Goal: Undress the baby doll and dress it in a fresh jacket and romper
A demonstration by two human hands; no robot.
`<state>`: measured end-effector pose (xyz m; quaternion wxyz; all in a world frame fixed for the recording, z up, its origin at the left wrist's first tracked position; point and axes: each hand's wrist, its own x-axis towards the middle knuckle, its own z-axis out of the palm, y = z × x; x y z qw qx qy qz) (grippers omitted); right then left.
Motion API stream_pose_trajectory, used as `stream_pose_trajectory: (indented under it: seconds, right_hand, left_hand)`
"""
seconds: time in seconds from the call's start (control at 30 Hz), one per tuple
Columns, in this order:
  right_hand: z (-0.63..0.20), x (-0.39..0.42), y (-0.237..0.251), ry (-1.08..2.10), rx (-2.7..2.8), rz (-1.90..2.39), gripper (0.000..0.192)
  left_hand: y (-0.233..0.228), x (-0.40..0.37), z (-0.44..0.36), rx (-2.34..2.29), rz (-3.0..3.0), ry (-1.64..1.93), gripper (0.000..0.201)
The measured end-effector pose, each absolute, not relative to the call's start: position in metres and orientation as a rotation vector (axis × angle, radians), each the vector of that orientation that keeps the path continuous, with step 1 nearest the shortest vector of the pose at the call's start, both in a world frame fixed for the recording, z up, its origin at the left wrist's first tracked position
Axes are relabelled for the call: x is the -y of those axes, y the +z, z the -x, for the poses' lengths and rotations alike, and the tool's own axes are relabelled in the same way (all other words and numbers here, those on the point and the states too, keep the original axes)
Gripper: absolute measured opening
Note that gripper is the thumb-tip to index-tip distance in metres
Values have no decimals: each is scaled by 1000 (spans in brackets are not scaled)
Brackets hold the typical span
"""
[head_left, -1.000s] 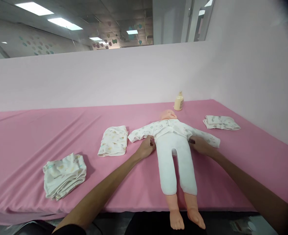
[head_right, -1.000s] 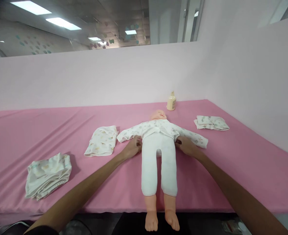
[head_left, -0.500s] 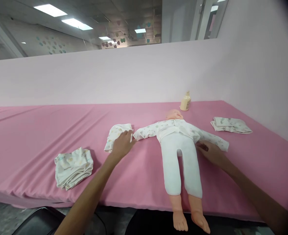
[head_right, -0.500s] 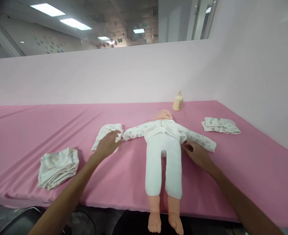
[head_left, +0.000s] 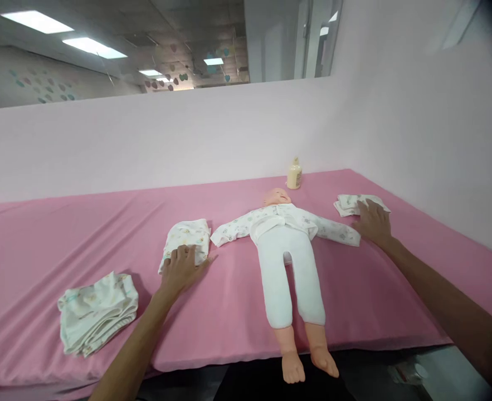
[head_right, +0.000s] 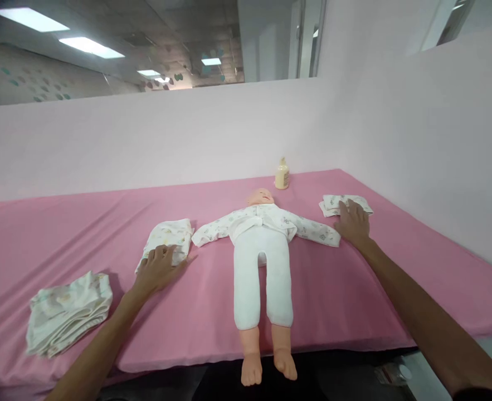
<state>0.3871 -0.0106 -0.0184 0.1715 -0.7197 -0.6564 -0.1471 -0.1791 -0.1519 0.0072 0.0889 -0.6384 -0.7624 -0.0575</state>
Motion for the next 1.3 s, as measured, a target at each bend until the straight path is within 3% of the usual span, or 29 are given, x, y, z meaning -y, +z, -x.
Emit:
stream_pose_trajectory:
  seconds: [0.07, 0.17, 0.27, 0.37, 0.53, 0.77, 0.83, 0.93, 1.1, 1.17, 1.3]
  right_hand:
    - [-403, -5, -24, -518, 2011, 2019, 65]
    - [-414, -22, -29, -638, 2097, 1984, 58]
    - [-414, -30, -27, -641, 2077, 2053, 46]
    - [-411, -31, -23, -630, 1990, 2059, 38]
    - [-411, -19, -2, -345, 1636, 2042, 39]
    - [-395, 32, 65, 115, 1066, 1544, 16]
    - [-377, 61, 87, 202, 1028, 1455, 25]
    - [-328, 121, 110, 650, 953, 1174, 39]
    - [-226, 228, 100, 1161, 1090, 1107, 45]
    - [-201, 258, 86, 1208, 1144, 1061, 48]
    - [-185, 287, 68, 1070, 1194, 1182, 45]
  left_hand:
    - [4, 151, 176, 2207, 1841, -173, 78]
    - [-4, 148, 179, 2102, 1737, -108, 60]
    - [-8, 142, 192, 2077, 1610, -77, 45]
    - [-9, 139, 203, 2079, 1537, -96, 44]
    - [-10, 139, 206, 2100, 1550, -97, 44]
    - [-4, 139, 210, 2279, 1638, -208, 52]
    - [6, 144, 197, 2341, 1703, -390, 58]
    - [31, 171, 144, 2228, 1937, -915, 61]
    - [74, 241, 23, 1927, 2768, -1676, 60]
    - [82, 259, -4, 1809, 2864, -1931, 61]
    - [84, 273, -7, 1901, 2792, -2069, 37]
